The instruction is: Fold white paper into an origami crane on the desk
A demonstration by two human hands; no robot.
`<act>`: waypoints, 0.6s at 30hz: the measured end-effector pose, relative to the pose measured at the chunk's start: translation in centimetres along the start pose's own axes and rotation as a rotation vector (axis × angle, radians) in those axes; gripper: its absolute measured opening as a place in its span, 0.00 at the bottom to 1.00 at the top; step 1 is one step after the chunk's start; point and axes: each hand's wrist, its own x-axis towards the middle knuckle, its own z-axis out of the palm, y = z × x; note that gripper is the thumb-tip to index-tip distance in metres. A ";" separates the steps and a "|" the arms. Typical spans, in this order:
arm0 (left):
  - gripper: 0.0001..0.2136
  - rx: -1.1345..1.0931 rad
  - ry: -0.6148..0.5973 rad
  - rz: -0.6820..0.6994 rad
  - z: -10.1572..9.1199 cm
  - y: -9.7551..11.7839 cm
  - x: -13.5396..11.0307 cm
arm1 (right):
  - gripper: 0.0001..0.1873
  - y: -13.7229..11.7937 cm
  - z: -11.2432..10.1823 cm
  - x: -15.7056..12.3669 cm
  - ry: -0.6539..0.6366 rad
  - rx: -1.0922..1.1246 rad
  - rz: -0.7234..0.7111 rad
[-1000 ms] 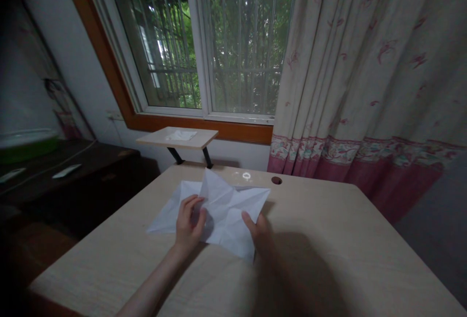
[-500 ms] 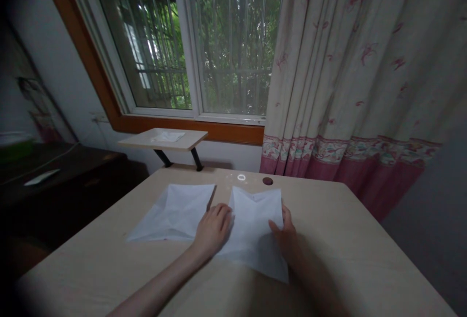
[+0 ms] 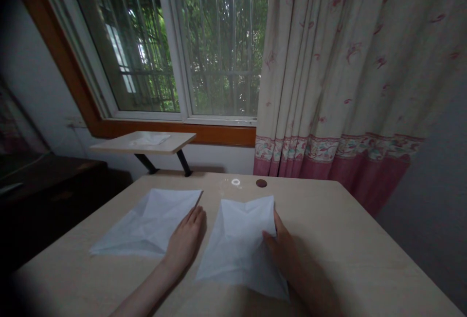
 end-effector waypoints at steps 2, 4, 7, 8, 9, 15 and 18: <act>0.23 -0.026 0.028 0.009 0.2 -0.2 0.2 | 0.39 -0.1 0.0 0.1 -0.041 -0.016 -0.001; 0.23 -0.061 0.077 0.055 -0.1 0.1 0.3 | 0.39 -0.1 0.0 0.1 -0.069 -0.027 -0.019; 0.24 -0.202 0.149 0.207 -1.6 1.2 0.2 | 0.38 -0.4 -0.2 0.1 -0.088 -0.041 -0.022; 0.23 -0.275 0.154 0.285 -2.4 1.8 0.1 | 0.38 -0.6 -0.3 0.1 -0.086 -0.035 -0.025; 0.23 -0.349 0.116 0.368 -3.1 2.4 -0.1 | 0.37 -0.7 -0.4 0.1 -0.083 -0.024 -0.038; 0.19 -0.535 -0.206 0.580 -5.5 5.6 -1.6 | 0.38 -1.0 -0.3 0.6 -0.078 0.057 -0.120; 0.21 -0.522 -0.274 0.588 -5.0 5.9 -2.0 | 0.39 -0.3 -0.1 0.8 -0.060 0.056 -0.067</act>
